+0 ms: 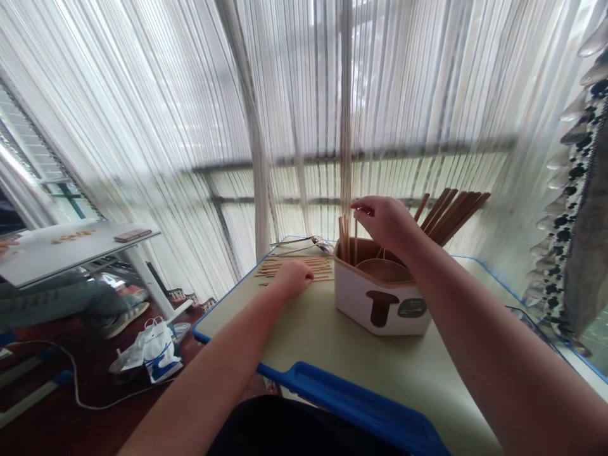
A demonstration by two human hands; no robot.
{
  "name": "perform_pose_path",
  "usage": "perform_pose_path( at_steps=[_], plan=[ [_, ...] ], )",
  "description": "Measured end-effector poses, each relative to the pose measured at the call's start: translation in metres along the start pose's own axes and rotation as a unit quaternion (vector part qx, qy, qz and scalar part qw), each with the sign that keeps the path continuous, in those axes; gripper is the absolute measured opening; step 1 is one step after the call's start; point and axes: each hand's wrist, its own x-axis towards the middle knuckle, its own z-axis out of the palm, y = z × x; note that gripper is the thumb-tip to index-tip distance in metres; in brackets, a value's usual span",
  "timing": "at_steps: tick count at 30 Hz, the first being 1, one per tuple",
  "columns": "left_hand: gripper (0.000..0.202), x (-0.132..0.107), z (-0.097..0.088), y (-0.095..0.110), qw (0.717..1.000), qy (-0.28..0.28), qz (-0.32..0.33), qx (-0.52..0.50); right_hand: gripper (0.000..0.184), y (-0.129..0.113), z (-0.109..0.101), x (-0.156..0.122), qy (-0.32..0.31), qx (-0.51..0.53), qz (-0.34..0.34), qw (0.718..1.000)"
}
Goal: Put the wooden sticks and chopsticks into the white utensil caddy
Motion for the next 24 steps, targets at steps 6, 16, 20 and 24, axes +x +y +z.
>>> perform_pose_path(
  at_steps=[6,16,20,24],
  plan=[
    [0.025,-0.001,0.0,0.001,1.0,-0.01,0.0,-0.019,0.029,-0.002,0.002,0.0,-0.04,-0.023,-0.017,0.999],
    [0.025,0.0,-0.003,-0.002,0.998,0.031,0.011,-0.046,0.026,-0.019,-0.013,-0.003,-0.015,-0.053,-0.082,0.995],
    [0.022,-0.001,-0.01,-0.003,0.996,0.075,-0.022,-0.035,0.024,-0.027,-0.025,-0.003,-0.045,-0.05,-0.114,0.991],
    [0.022,-0.002,-0.016,-0.002,0.983,0.147,-0.077,-0.074,0.023,-0.031,-0.033,-0.004,-0.054,-0.055,-0.122,0.99]
  ],
)
